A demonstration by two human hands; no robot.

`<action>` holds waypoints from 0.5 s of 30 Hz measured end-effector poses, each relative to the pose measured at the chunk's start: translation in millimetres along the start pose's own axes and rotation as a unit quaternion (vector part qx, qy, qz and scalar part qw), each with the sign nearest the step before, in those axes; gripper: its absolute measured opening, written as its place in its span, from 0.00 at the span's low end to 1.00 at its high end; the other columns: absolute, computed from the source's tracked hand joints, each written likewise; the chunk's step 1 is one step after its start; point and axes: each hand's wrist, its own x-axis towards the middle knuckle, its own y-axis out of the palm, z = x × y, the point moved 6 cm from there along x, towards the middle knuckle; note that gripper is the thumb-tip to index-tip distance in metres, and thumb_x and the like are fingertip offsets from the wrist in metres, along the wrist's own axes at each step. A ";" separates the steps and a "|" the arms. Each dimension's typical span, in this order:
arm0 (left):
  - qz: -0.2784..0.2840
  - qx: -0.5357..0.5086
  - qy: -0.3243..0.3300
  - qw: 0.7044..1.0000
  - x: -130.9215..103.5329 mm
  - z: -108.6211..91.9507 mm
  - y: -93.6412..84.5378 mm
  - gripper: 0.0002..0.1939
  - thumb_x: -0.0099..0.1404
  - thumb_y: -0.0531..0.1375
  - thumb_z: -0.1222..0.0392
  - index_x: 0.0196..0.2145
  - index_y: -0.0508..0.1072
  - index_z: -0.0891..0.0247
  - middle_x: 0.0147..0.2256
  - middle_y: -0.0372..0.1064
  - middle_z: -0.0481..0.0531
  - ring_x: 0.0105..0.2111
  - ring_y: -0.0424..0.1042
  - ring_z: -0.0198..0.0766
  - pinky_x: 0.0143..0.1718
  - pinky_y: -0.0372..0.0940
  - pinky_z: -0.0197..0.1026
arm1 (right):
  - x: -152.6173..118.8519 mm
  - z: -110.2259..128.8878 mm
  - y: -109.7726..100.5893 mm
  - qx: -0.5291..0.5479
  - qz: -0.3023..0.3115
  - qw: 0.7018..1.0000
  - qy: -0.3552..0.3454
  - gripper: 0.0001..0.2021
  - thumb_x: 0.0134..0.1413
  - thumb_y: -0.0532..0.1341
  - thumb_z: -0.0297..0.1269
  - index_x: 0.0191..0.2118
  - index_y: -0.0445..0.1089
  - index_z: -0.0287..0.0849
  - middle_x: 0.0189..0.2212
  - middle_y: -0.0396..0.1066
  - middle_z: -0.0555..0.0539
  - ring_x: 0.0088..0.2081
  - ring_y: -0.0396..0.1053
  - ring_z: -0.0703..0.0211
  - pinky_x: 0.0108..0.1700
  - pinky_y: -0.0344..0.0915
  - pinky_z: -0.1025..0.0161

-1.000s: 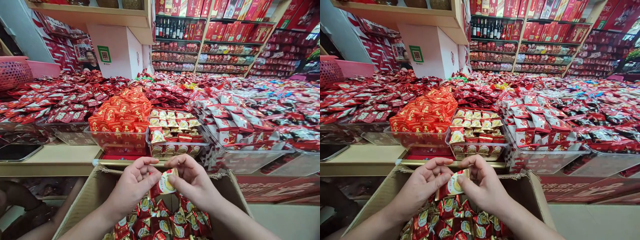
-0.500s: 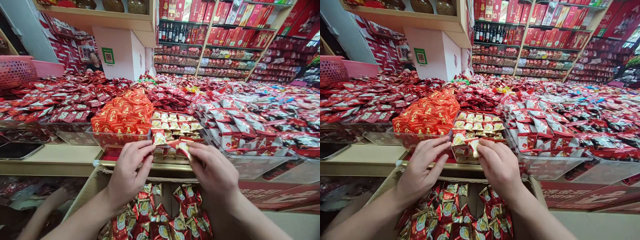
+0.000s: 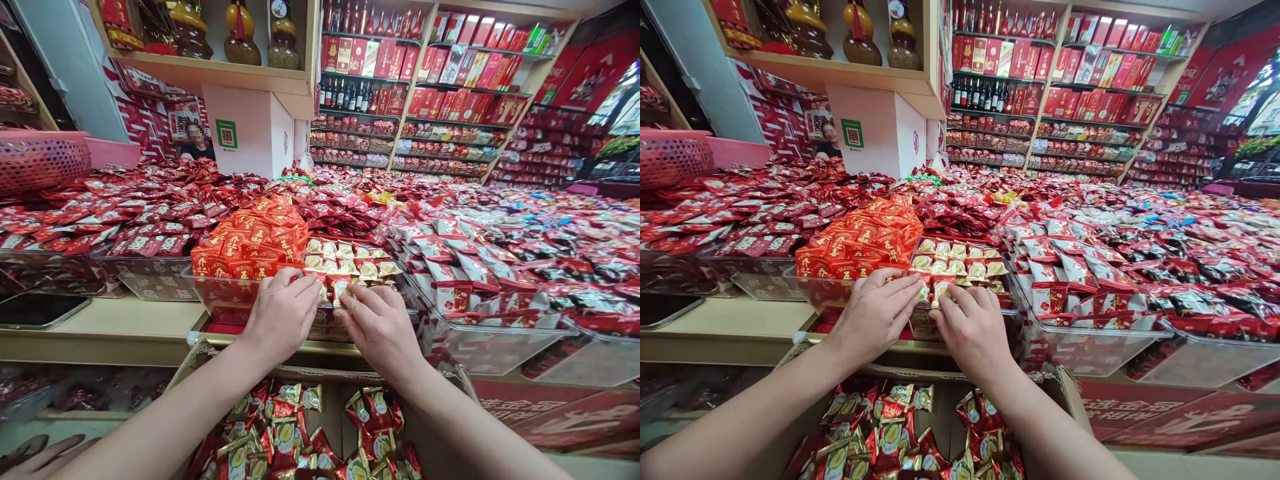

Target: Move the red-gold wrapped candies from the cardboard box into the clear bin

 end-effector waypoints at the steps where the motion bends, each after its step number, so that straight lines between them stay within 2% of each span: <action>1: 0.000 -0.003 0.001 1.000 -0.3 0.3 0.3 0.14 0.63 0.51 0.61 0.44 0.70 0.64 0.44 0.69 0.52 0.43 0.60 0.49 0.39 0.55 0.49 | -1.9 0.5 1.4 0.003 0.004 1.000 0.006 0.13 0.54 0.53 0.40 0.43 0.68 0.41 0.44 0.68 0.46 0.41 0.60 0.53 0.40 0.56 0.57; 6: 0.007 -0.018 -0.004 1.000 1.6 -1.6 2.8 0.13 0.63 0.51 0.61 0.43 0.70 0.64 0.44 0.69 0.54 0.44 0.60 0.47 0.41 0.55 0.49 | -4.1 1.5 11.1 0.015 0.032 0.999 0.025 0.17 0.55 0.52 0.42 0.47 0.65 0.41 0.47 0.65 0.43 0.47 0.56 0.49 0.44 0.53 0.53; 9: -0.005 -0.028 -0.015 0.999 1.0 -1.9 -1.0 0.13 0.62 0.52 0.61 0.43 0.69 0.64 0.46 0.66 0.56 0.45 0.59 0.48 0.42 0.55 0.50 | -0.7 3.4 0.8 0.033 0.003 0.999 0.028 0.16 0.54 0.53 0.41 0.47 0.64 0.40 0.47 0.63 0.41 0.48 0.55 0.48 0.46 0.52 0.51; 12: -0.041 -0.085 0.006 0.995 -7.9 -5.8 -14.0 0.12 0.60 0.54 0.65 0.42 0.69 0.63 0.44 0.66 0.57 0.44 0.61 0.47 0.42 0.56 0.51 | -8.3 20.5 -15.9 0.093 -0.017 0.995 -0.043 0.11 0.53 0.55 0.35 0.41 0.66 0.37 0.40 0.66 0.40 0.41 0.59 0.53 0.41 0.56 0.56; 13: -0.058 -0.127 0.029 0.990 -13.3 -9.8 -20.7 0.11 0.59 0.54 0.67 0.41 0.69 0.63 0.41 0.67 0.57 0.41 0.62 0.45 0.41 0.57 0.50 | -16.5 30.2 -15.8 0.118 0.004 0.989 -0.083 0.08 0.52 0.54 0.34 0.37 0.67 0.37 0.34 0.67 0.42 0.37 0.61 0.56 0.37 0.58 0.58; 15: -0.079 -0.248 0.091 0.961 -27.7 -22.5 -36.0 0.13 0.57 0.55 0.72 0.40 0.68 0.62 0.33 0.68 0.53 0.34 0.64 0.39 0.36 0.61 0.44 | -44.7 52.2 -0.1 0.153 0.092 0.970 -0.166 0.06 0.51 0.54 0.32 0.28 0.66 0.38 0.24 0.66 0.47 0.27 0.60 0.61 0.29 0.57 0.62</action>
